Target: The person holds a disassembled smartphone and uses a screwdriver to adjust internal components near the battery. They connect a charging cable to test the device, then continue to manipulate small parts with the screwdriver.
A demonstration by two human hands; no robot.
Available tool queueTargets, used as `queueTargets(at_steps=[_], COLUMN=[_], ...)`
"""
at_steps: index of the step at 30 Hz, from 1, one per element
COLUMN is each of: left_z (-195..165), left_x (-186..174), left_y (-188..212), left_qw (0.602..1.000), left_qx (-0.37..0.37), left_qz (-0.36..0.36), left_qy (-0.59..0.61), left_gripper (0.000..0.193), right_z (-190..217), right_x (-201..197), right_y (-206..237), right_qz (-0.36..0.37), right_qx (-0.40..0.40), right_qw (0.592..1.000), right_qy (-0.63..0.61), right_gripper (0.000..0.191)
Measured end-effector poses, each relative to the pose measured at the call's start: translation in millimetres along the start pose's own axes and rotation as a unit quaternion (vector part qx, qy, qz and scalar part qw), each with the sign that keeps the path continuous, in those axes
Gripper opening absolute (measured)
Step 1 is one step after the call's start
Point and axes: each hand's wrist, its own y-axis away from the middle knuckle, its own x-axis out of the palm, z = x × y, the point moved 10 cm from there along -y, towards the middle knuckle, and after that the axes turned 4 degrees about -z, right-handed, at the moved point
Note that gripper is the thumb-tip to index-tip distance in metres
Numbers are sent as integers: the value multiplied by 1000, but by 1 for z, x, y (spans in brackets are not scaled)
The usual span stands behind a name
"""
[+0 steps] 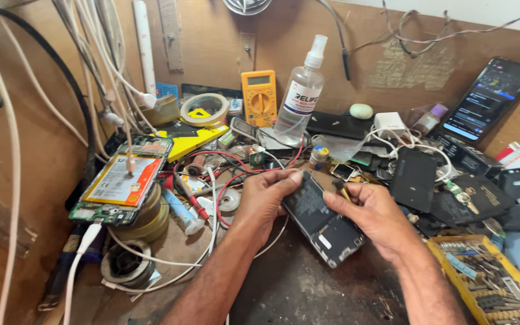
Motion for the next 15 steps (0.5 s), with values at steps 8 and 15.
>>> queueTargets(at_steps=[8, 15], left_z=[0, 0], left_x=[3, -5], left_y=[7, 1], left_qw=[999, 999], left_qx=[-12, -43], left_qz=[-26, 23], left_qy=[19, 24], left_gripper=[26, 24], right_z=[-12, -20], right_x=[-28, -60], right_y=[-9, -2], right_qz=[-116, -199], right_qx=[-6, 31], right_qw=[993, 977], right_qy=[-37, 70], right_gripper=[25, 21])
